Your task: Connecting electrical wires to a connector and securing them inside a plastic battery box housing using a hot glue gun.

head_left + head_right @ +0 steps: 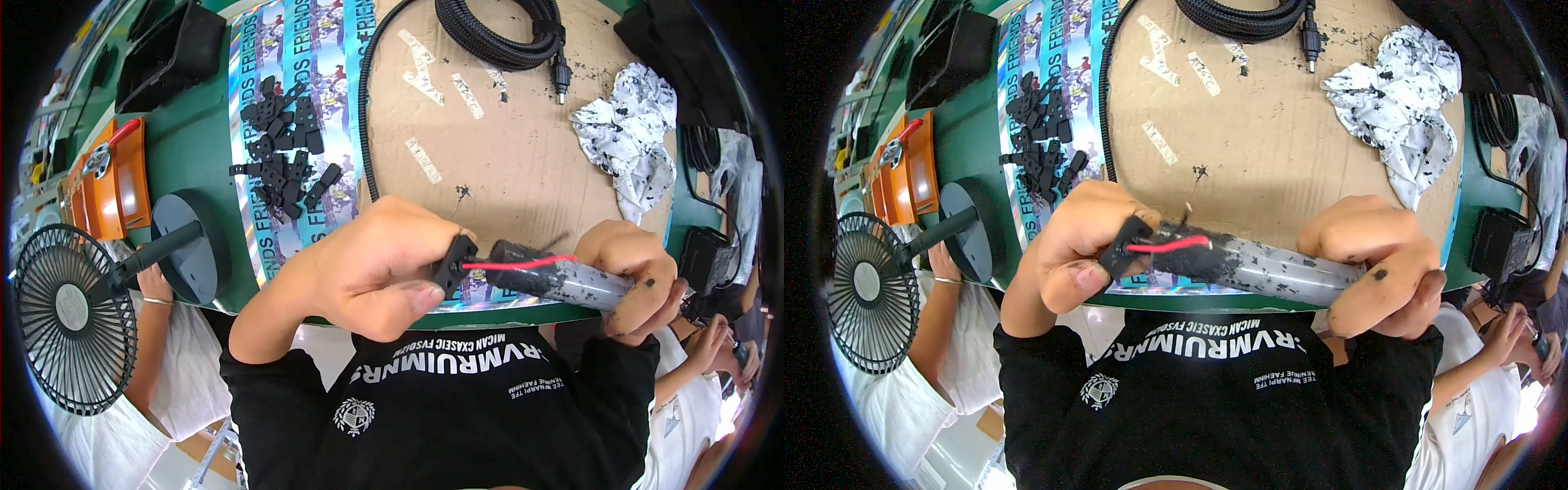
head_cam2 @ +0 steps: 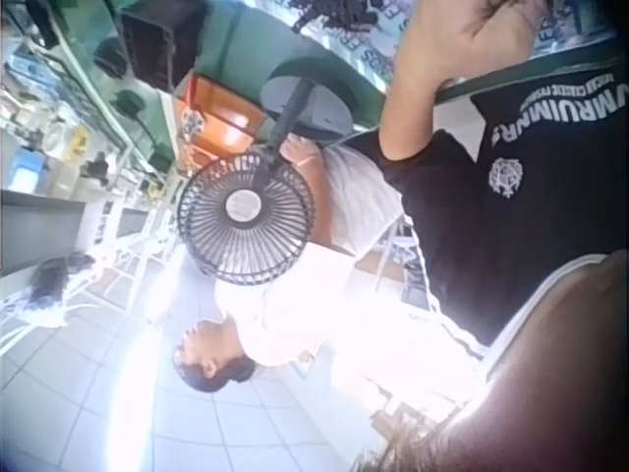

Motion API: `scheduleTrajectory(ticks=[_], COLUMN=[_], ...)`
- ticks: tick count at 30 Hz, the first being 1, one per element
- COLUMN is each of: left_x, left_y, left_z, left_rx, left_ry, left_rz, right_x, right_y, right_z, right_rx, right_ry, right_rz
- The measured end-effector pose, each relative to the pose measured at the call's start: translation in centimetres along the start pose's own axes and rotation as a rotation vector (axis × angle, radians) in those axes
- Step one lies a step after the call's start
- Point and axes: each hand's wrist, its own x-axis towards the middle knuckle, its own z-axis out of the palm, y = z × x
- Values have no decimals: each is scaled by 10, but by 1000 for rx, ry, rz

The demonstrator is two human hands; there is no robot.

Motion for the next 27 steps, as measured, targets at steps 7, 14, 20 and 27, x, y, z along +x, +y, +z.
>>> scheduleTrajectory(ticks=[7, 14, 20, 27], left_x=[1, -2, -4, -3], left_y=[-8, -6, -12, -13], left_z=[2, 3, 4, 2], left_rx=[-134, -225, -278, -237], left_ry=[-112, -228, -375, -424], left_rz=[105, 68, -40, -159], right_x=[-2, -2, -1, -6], right_y=[0, 3, 6, 17], right_z=[3, 3, -7, -12], right_rx=[153, 299, 398, 429], right_ry=[88, 53, -49, -2], right_rz=[98, 145, 235, 236])
